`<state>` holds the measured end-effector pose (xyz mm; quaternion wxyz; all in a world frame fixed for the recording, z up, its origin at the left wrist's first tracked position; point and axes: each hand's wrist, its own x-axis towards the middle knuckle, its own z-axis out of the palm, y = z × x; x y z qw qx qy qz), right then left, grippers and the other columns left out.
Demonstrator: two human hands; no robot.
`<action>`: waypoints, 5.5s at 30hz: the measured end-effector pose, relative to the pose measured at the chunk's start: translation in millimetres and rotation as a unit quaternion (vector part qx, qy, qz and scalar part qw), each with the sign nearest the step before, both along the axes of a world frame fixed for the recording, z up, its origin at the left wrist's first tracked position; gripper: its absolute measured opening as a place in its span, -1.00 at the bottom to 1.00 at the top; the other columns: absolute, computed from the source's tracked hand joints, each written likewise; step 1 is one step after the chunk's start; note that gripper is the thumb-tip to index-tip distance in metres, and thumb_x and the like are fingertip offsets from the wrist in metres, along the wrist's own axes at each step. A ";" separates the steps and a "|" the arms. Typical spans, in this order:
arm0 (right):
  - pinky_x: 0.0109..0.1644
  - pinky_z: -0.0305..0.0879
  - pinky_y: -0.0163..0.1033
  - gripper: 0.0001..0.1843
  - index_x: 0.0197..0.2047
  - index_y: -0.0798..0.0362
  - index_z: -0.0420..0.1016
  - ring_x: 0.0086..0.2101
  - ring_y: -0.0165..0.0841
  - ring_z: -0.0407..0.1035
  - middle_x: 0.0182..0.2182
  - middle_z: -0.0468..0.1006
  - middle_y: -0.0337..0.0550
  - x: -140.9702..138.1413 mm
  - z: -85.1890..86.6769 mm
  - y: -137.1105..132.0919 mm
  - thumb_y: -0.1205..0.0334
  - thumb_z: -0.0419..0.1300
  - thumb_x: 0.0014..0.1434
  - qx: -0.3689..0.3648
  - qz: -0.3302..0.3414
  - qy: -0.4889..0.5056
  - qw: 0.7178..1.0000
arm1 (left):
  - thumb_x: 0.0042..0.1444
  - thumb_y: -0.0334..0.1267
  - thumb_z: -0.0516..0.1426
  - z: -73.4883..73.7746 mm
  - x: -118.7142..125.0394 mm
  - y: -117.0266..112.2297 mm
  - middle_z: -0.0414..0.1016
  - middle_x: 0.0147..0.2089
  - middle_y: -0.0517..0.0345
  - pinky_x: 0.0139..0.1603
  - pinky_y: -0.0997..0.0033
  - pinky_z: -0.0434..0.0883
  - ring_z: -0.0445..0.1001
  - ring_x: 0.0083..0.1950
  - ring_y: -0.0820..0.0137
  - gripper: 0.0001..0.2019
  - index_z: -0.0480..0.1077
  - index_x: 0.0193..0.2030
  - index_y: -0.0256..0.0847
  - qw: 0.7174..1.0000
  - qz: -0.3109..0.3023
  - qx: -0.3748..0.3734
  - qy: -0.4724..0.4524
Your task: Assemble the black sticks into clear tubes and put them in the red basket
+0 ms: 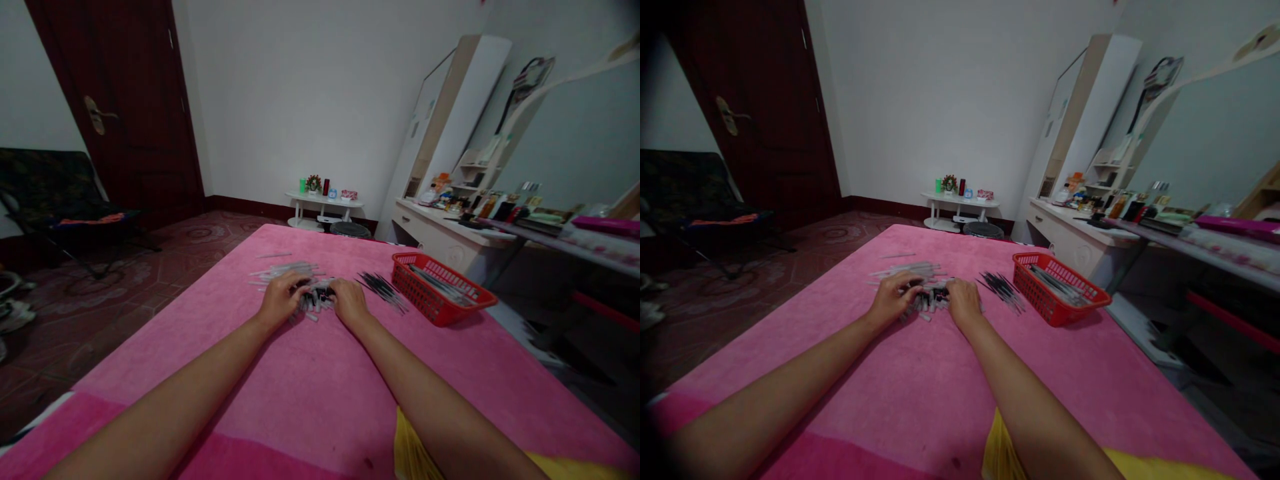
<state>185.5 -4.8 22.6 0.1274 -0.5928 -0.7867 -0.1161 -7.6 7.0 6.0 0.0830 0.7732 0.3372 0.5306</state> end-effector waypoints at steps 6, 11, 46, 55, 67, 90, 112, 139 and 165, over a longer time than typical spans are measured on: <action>-0.18 0.21 -0.25 -0.88 -0.27 0.03 0.56 -0.22 -0.27 0.43 -0.27 0.57 -0.04 5.1 -0.6 -5.1 0.29 0.19 0.12 0.018 -0.001 0.063 0.998 | 0.15 -0.20 0.15 0.9 0.2 -0.4 0.56 -0.24 0.01 -0.16 0.28 0.45 0.50 -0.19 0.30 -0.82 0.50 -0.17 -0.20 1.000 -0.010 0.002 0.016; -0.26 0.28 -0.25 -0.91 -0.35 0.08 0.50 -0.33 -0.31 0.43 -0.39 0.56 -0.11 8.1 0.5 -8.7 0.28 0.19 0.03 0.025 0.016 0.382 0.924 | 0.15 -0.24 0.15 1.9 0.6 -2.1 0.56 -0.21 0.01 -0.14 0.28 0.44 0.50 -0.17 0.30 -0.82 0.50 -0.14 -0.19 0.999 -0.022 0.004 0.038; -0.24 0.34 -0.24 -0.84 -0.35 0.09 0.55 -0.36 -0.31 0.43 -0.37 0.58 -0.11 -4.8 2.3 -26.3 0.34 0.17 -0.04 0.047 0.135 0.465 0.874 | 0.14 -0.31 0.15 -1.5 2.1 -8.4 0.52 -0.20 0.03 -0.17 0.33 0.42 0.47 -0.17 0.33 -0.83 0.48 -0.13 -0.20 0.991 -0.045 0.036 0.123; -0.29 0.30 -0.28 -0.87 -0.38 0.08 0.53 -0.39 -0.33 0.40 -0.42 0.56 -0.14 -5.0 -1.6 -25.6 0.34 0.15 0.00 0.052 0.135 0.440 0.887 | 0.12 -0.35 0.15 -0.8 3.6 -9.9 0.50 -0.27 0.05 -0.21 0.34 0.41 0.46 -0.22 0.33 -0.85 0.49 -0.17 -0.19 0.989 -0.042 0.041 0.138; -0.38 0.19 -0.36 -0.79 -0.25 0.06 0.48 -0.44 -0.38 0.37 -0.41 0.55 -0.19 -2.3 1.1 -30.9 0.12 0.15 0.14 0.006 0.117 0.399 0.909 | 0.11 -0.36 0.16 0.8 4.1 -10.7 0.52 -0.22 0.03 -0.17 0.31 0.43 0.48 -0.17 0.32 -0.83 0.49 -0.15 -0.18 0.990 -0.037 0.050 0.123; -0.41 0.11 -0.35 -0.67 -0.49 0.04 0.43 -0.50 -0.39 0.32 -0.55 0.47 -0.22 -1.9 10.0 -38.5 0.13 0.02 0.24 0.006 0.089 0.296 0.951 | 0.10 -0.39 0.15 -0.8 4.5 -11.1 0.50 -0.28 0.06 -0.20 0.34 0.42 0.46 -0.21 0.34 -0.84 0.49 -0.18 -0.18 0.987 -0.047 0.049 0.143; -0.37 0.11 -0.35 -0.81 -0.37 0.02 0.45 -0.44 -0.38 0.35 -0.47 0.51 -0.22 -0.6 11.7 -40.8 0.15 0.09 0.20 0.023 0.104 0.284 0.953 | 0.12 -0.36 0.14 1.8 5.4 -14.0 0.51 -0.28 0.05 -0.20 0.34 0.42 0.47 -0.22 0.34 -0.85 0.49 -0.18 -0.20 0.990 -0.053 0.040 0.124; -0.31 0.15 -0.34 -0.87 -0.41 0.03 0.46 -0.41 -0.37 0.34 -0.47 0.50 -0.23 4.2 9.6 -36.9 0.25 0.12 0.14 0.020 0.140 0.292 0.946 | 0.11 -0.36 0.15 0.4 4.0 -12.9 0.51 -0.27 0.06 -0.22 0.35 0.43 0.48 -0.23 0.34 -0.86 0.48 -0.18 -0.19 0.986 -0.037 0.060 0.149; -0.16 0.33 -0.16 -0.75 -0.15 0.14 0.54 -0.14 -0.12 0.46 -0.22 0.56 0.11 104.6 2.3 -5.0 0.22 0.14 0.14 -0.041 -0.278 -0.013 0.960 | -0.17 -0.23 0.35 10.5 2.3 0.4 0.55 -0.23 0.05 -0.31 0.49 0.50 0.57 -0.20 0.35 -0.62 0.27 -0.29 -0.25 0.796 -0.111 -0.300 -0.514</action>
